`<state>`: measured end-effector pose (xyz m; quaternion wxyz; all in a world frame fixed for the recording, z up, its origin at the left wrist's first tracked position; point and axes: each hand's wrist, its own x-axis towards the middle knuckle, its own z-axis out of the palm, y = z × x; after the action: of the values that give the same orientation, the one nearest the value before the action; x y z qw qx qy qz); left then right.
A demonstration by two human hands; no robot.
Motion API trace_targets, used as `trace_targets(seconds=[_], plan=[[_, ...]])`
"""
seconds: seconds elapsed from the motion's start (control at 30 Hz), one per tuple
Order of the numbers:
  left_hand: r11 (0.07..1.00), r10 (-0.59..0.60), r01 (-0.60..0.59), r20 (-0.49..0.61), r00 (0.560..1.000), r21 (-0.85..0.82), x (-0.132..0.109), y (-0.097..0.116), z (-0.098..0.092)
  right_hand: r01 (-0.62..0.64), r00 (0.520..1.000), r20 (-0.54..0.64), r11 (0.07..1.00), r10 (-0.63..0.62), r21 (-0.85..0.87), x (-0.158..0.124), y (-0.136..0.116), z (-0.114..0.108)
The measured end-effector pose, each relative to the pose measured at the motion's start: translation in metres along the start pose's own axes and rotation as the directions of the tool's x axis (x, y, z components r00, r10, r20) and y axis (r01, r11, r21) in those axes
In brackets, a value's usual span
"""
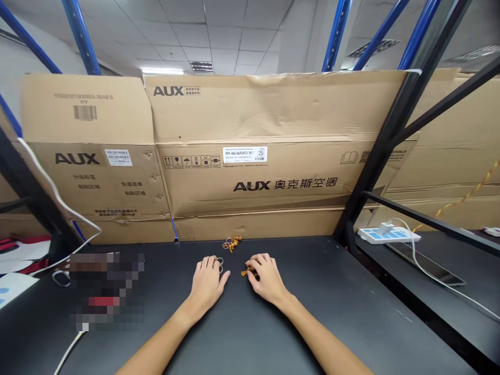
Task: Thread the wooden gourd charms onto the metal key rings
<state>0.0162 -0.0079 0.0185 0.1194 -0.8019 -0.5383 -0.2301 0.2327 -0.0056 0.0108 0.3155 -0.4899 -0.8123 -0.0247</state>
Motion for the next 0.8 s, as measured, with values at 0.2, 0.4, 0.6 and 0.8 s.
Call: trace_targets(seconds=[0.2,0.4,0.6,0.8], plan=[[1.000,-0.010,0.010,0.022,1.000,-0.006,0.000,-0.002,0.002,0.015,0.999,0.036,1.000,-0.016,0.027,-0.001,-0.001,0.000],[0.994,0.060,-0.056,0.043,0.997,-0.090,0.006,-0.006,0.007,0.034,0.997,0.063,0.998,-0.037,0.047,0.000,-0.003,-0.001],[0.987,0.134,-0.119,0.135,0.982,-0.111,0.027,-0.011,0.021,0.058,0.997,0.051,0.995,-0.063,0.084,0.002,0.001,0.001],[0.986,0.151,-0.134,0.182,0.972,-0.104,0.038,-0.012,0.031,0.099,0.988,0.112,0.991,-0.109,0.092,0.004,0.001,-0.003]])
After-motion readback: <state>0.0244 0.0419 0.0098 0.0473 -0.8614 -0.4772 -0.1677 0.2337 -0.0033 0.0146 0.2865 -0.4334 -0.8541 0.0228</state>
